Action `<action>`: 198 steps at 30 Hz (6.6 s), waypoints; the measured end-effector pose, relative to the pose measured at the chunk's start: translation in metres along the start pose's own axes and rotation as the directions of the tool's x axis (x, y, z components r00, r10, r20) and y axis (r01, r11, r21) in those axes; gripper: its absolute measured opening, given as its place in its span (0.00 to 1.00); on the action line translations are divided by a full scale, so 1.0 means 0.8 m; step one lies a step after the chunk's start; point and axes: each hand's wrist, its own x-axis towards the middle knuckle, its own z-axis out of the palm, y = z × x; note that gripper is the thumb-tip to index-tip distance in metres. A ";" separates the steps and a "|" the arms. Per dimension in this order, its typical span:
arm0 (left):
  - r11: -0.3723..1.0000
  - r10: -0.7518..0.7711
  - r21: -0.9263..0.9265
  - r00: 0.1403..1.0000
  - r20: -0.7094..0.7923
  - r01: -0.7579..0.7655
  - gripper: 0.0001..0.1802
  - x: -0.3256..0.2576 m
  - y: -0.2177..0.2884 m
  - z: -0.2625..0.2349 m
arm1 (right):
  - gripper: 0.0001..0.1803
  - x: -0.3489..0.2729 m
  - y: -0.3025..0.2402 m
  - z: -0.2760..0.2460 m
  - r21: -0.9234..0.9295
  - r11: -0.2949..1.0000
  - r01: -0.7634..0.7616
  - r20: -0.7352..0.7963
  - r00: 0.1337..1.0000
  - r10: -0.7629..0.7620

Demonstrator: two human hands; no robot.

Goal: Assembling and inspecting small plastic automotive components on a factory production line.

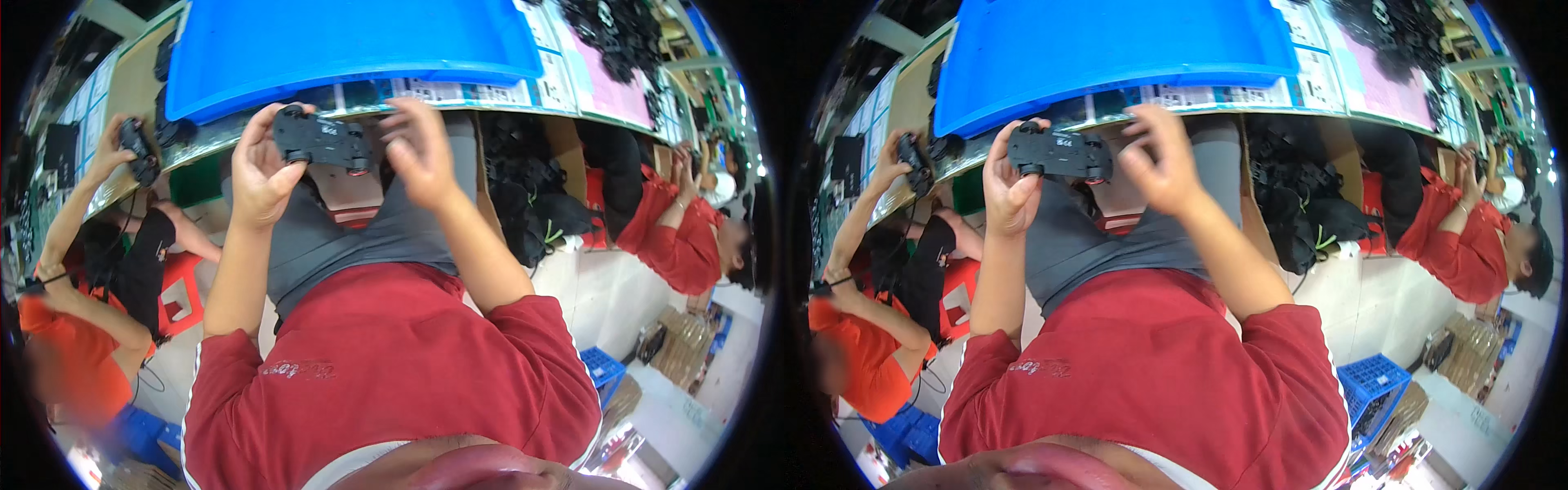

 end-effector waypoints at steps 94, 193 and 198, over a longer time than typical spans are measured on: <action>0.311 0.291 0.915 0.942 0.165 -0.257 0.04 0.050 -0.060 -0.039 | 0.21 0.044 -0.134 -0.048 0.507 0.830 -0.231 -0.028 0.959 0.283; 0.954 0.293 0.279 0.549 -0.783 -0.111 0.18 -0.116 0.230 -0.446 | 0.22 -0.094 0.164 0.035 -0.694 0.683 -0.229 0.473 0.570 0.672; 0.840 0.197 0.444 0.586 -0.786 0.313 0.12 -0.123 0.058 -0.355 | 0.23 -0.091 0.167 0.030 -0.708 0.697 -0.118 0.515 0.588 0.623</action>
